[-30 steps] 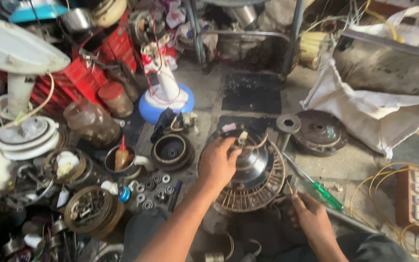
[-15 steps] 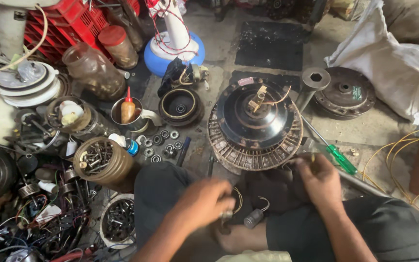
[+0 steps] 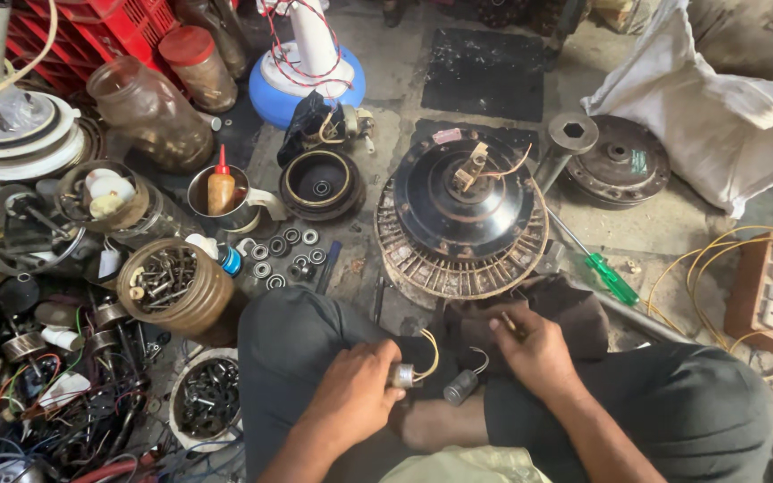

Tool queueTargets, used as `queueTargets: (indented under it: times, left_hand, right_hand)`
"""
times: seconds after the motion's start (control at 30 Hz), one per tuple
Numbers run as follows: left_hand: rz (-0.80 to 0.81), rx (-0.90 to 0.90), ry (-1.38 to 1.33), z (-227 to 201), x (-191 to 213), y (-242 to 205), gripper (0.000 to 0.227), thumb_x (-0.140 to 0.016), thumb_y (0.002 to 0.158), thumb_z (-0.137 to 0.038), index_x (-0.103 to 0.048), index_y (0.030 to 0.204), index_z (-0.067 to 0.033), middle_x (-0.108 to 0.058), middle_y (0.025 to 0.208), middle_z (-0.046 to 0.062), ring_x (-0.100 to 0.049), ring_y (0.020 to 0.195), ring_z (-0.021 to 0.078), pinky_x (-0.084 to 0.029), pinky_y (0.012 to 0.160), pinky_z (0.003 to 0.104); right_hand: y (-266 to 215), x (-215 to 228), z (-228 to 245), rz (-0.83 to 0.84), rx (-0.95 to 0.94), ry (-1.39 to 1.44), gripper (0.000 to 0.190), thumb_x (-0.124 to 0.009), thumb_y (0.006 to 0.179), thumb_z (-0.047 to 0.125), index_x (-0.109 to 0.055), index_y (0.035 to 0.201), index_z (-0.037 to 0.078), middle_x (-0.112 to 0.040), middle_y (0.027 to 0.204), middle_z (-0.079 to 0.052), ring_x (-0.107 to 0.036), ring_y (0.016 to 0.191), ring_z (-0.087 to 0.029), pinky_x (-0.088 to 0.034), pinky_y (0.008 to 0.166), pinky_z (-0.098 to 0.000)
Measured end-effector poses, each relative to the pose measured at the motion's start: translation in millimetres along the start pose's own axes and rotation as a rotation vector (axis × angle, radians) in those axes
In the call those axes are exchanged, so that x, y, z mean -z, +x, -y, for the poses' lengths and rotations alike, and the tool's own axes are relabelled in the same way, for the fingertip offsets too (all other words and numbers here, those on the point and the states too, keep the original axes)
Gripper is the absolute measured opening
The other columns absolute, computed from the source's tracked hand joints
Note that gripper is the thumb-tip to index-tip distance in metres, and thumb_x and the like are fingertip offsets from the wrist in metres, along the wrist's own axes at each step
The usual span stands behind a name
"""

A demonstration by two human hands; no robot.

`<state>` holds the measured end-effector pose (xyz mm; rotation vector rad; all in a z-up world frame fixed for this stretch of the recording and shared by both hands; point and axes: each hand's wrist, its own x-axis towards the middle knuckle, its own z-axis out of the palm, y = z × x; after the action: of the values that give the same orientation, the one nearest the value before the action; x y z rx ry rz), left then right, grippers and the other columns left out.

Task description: The person sits on the floor in a cluttered workshop and repairs an electric motor. They connect a capacitor to a power strip, then use a screwdriver to tighten screws on the motor's internal components.

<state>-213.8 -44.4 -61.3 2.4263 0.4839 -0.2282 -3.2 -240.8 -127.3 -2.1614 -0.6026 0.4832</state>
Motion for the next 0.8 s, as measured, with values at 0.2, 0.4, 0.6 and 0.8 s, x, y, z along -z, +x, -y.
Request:
queueTargets:
  times: [0.2, 0.4, 0.6, 0.8]
  left_hand:
    - [-0.033, -0.096, -0.054, -1, 11, -3, 0.033, -0.080, 0.080, -0.017, -0.061, 0.106, -0.0068, -0.065, 0.109, 0.012, -0.059, 0.110, 0.0348, -0.045, 0.094, 0.047]
    - [-0.040, -0.086, -0.098, -5, 17, -2, 0.032, -0.078, 0.081, -0.017, -0.063, 0.107, -0.0070, -0.065, 0.113, 0.011, -0.059, 0.113, 0.0343, -0.045, 0.096, 0.046]
    - [-0.489, -0.045, -0.147, 27, 58, 16, 0.034, -0.076, 0.082, -0.018, -0.062, 0.111, -0.0061, -0.064, 0.113, 0.015, -0.064, 0.105, 0.0388, -0.052, 0.085, 0.049]
    - [-0.604, 0.168, 0.126, 119, 98, 92, 0.036, -0.076, 0.079, -0.016, -0.066, 0.112, -0.0067, -0.064, 0.115, 0.019, -0.065, 0.103, 0.0429, -0.052, 0.088, 0.051]
  right_hand:
    - [4, 4, -13, 0.220, 0.382, -0.134, 0.038, -0.080, 0.073, 0.014, -0.073, 0.109, 0.005, -0.076, 0.089, -0.012, -0.074, 0.079, -0.019, -0.059, 0.071, -0.0341]
    - [3, 0, -13, 0.260, 0.126, 0.016, 0.021, -0.071, 0.090, 0.022, -0.071, 0.101, 0.004, -0.072, 0.075, -0.004, -0.066, 0.065, -0.014, -0.052, 0.057, -0.0303]
    - [-5, 21, 0, 0.105, -0.233, 0.500, 0.022, -0.062, 0.096, 0.025, -0.069, 0.103, 0.005, -0.057, 0.061, -0.002, -0.050, 0.049, -0.009, -0.037, 0.044, -0.0262]
    - [-7, 23, -1, 0.022, -0.212, 0.710, 0.027, -0.062, 0.100, 0.026, -0.069, 0.098, 0.000, -0.048, 0.058, 0.000, -0.040, 0.043, -0.009, -0.032, 0.040, -0.0245]
